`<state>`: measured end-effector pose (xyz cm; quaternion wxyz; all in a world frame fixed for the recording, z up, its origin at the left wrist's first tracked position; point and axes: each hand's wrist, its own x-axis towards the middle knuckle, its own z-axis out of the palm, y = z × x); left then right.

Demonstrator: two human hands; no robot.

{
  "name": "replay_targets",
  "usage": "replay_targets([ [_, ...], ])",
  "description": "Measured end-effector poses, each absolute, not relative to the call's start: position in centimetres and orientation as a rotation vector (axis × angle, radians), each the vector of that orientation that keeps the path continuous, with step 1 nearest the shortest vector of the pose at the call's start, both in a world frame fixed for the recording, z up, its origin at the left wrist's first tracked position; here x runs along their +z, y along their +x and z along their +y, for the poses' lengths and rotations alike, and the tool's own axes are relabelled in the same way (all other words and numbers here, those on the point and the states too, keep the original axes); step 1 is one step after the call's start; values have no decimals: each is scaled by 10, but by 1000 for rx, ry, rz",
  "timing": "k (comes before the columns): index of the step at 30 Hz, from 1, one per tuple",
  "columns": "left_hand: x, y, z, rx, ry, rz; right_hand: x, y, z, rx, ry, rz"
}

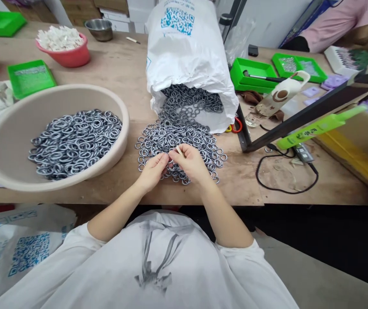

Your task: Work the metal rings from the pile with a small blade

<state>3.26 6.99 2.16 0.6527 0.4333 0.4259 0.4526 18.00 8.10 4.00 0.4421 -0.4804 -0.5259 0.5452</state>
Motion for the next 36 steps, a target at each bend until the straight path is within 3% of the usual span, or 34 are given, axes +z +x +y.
replay_targets([
  [10,39,44,49,965,801,794,36,185,62,1230,-1112,-1308],
  [26,45,42,39,943,584,728,59,188,31,442,-1228,-1982],
  [36,45,38,38,949,574,729,61,184,29,441,-1209,-2024],
])
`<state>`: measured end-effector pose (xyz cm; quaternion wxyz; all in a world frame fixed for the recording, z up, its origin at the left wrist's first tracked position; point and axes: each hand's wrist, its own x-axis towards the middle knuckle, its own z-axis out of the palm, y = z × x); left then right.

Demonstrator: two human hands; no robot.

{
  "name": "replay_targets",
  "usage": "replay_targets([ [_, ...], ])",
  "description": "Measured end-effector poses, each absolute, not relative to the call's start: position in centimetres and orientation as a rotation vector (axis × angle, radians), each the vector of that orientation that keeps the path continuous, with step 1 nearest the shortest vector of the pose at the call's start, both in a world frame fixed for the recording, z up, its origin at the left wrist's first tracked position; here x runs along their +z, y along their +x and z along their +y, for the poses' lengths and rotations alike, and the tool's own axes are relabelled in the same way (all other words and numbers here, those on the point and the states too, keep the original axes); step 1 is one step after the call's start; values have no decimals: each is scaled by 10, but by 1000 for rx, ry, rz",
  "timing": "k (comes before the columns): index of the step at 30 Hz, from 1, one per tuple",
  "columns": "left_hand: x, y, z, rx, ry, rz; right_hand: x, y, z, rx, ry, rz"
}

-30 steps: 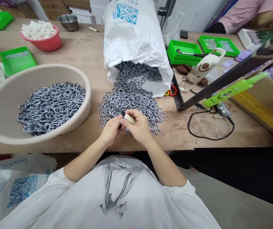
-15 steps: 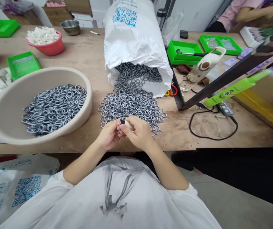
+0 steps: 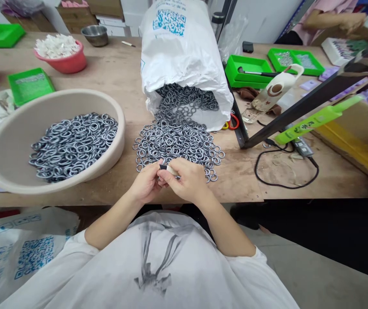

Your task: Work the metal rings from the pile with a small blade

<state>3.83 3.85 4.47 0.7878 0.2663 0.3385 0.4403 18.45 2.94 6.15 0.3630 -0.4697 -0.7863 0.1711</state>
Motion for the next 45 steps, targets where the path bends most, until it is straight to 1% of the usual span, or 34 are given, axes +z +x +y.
replay_targets([
  [5,46,36,36,918,635,695,56,187,33,648,-1229,-1987],
  [8,41,32,30,804,775,598,41,199,53,716,-1387,-1798],
  [11,32,24,28,731,854,600,28,208,82,607,-1684,-1734],
  [13,25,17,31,772,824,676,25,205,98,476,-1842,-1846],
  [17,18,0,43,875,673,777,25,184,115,247,-1985,-2131],
  [20,17,-8,49,928,587,828,22,176,120,219,-2042,-2196],
  [24,17,-9,52,983,535,870,15,187,125,279,-1998,-2111],
  [26,17,-5,55,1000,563,888,13,196,125,358,-1929,-2027],
  [28,15,3,60,1009,655,940,13,202,123,516,-1809,-1874],
  [33,10,25,73,1076,1187,1061,26,200,101,1261,-1352,-1270],
  [35,10,32,73,1020,1364,1022,34,195,89,1439,-1249,-1148],
  [37,11,37,70,977,1395,968,40,191,77,1497,-1207,-1058],
  [40,14,41,64,990,1208,901,48,191,65,1556,-1141,-970],
  [42,15,41,61,1004,1108,858,52,192,60,1596,-1095,-974],
  [45,13,40,59,1035,1116,816,56,193,56,1622,-1061,-995],
])
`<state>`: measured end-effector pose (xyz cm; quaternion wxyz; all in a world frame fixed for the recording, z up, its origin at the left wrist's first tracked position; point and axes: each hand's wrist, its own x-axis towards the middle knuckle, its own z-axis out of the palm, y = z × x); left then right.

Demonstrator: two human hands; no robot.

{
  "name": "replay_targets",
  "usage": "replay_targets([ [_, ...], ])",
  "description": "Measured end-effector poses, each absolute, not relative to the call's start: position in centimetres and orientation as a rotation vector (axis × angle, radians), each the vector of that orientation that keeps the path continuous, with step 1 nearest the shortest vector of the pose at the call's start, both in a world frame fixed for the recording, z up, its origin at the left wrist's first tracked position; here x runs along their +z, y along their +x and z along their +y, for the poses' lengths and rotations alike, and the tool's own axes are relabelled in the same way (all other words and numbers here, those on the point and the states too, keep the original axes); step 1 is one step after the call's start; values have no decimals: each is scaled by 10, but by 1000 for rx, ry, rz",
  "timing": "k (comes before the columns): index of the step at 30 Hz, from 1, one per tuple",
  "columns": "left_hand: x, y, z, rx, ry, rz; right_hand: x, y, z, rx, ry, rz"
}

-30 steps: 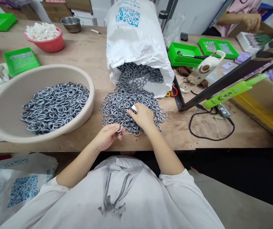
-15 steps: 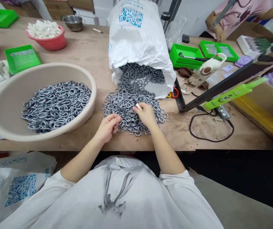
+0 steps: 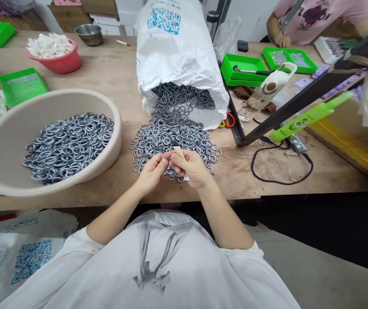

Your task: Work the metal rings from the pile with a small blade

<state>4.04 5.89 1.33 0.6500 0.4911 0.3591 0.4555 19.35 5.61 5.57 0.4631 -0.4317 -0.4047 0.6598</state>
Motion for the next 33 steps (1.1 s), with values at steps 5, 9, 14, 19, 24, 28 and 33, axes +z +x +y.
replay_targets([
  [5,19,41,54,1001,1044,814,53,189,54,1534,-1117,-987],
  [9,32,44,49,875,891,760,45,184,51,1436,-1151,-1064],
  [14,37,47,44,871,777,772,41,184,45,1042,-1225,-1371],
  [19,37,49,41,952,738,820,42,185,44,977,-1231,-1485],
  [24,40,45,39,883,733,717,44,187,41,915,-1251,-1548],
  [28,40,42,37,867,653,725,50,187,29,630,-1264,-1871],
  [33,41,43,35,872,596,730,56,185,23,487,-1294,-2002],
])
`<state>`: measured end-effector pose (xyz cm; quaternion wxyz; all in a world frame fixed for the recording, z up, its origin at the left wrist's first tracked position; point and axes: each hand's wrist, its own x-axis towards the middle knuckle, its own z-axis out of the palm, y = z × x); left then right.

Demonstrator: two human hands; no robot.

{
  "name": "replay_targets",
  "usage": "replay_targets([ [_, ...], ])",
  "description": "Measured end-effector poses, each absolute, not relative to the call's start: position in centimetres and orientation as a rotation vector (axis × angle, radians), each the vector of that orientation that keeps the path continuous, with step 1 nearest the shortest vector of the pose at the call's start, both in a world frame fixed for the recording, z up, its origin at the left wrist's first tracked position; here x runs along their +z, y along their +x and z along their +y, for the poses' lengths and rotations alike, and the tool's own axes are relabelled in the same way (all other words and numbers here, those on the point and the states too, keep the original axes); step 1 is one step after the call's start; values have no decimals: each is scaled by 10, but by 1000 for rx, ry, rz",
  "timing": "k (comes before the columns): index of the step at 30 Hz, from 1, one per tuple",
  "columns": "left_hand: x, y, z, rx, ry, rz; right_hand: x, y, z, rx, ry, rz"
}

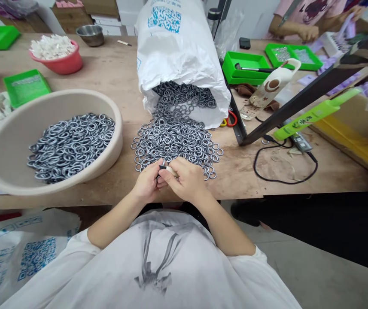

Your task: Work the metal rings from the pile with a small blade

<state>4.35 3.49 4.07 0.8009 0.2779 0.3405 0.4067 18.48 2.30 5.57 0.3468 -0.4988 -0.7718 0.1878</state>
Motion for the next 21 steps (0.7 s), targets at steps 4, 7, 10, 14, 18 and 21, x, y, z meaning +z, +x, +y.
replay_targets([
  [4,42,43,35,870,603,719,60,184,22,504,-1292,-2021],
  [7,43,41,32,857,681,675,57,189,27,625,-1281,-1980],
  [10,44,36,26,768,797,567,43,198,45,724,-1402,-1806],
  [14,39,24,26,827,818,615,26,201,79,520,-1709,-1824],
  [18,32,8,36,936,742,787,23,182,101,280,-1921,-2096],
  [21,30,-3,43,1007,666,859,23,171,111,252,-2028,-2198],
])
